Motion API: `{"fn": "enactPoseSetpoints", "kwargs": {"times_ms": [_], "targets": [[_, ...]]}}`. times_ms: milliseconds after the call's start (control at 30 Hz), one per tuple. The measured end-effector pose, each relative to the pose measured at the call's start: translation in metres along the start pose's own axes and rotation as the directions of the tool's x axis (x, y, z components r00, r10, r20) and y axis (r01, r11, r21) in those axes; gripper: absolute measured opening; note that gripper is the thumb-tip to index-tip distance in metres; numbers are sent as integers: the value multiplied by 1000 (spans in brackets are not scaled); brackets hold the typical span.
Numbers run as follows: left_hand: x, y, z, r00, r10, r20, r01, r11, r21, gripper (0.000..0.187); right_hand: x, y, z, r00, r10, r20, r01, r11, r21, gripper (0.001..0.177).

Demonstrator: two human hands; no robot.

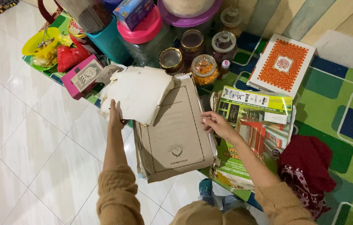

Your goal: The person wipes a green document and a stack of white papers with a red cloth on a cluttered table, then places the cleaned items into a stack on the right side of the table.

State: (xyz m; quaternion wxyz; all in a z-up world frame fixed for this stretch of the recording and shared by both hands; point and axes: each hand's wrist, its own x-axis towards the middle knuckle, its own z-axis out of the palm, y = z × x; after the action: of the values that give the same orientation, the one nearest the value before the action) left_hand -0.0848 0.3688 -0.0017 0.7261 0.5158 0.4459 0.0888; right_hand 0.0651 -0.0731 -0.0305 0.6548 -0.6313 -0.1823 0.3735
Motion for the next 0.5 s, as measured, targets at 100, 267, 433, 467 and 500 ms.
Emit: {"fn": "enactPoseSetpoints", "kwargs": {"times_ms": [100,267,433,467,500], "targets": [[-18,-12,-4,997,-67,-26,69,995,71,103,-5,-4,2,1000,9,-1,-9,1000,8,42],[-41,-20,-5,998,-45,-41,53,969,241,104,-8,-8,1,1000,-1,8,1,1000,-8,42],[-40,-40,-4,996,87,-20,-79,962,260,76,-1,0,5,1000,7,16,-7,999,-36,43],[-25,-54,-13,991,134,7,-131,959,250,70,-5,-9,9,1000,24,14,-24,999,-27,44],[-9,-67,-23,983,181,34,-184,954,238,65,-8,-17,14,999,39,13,-39,999,-19,44]]}}
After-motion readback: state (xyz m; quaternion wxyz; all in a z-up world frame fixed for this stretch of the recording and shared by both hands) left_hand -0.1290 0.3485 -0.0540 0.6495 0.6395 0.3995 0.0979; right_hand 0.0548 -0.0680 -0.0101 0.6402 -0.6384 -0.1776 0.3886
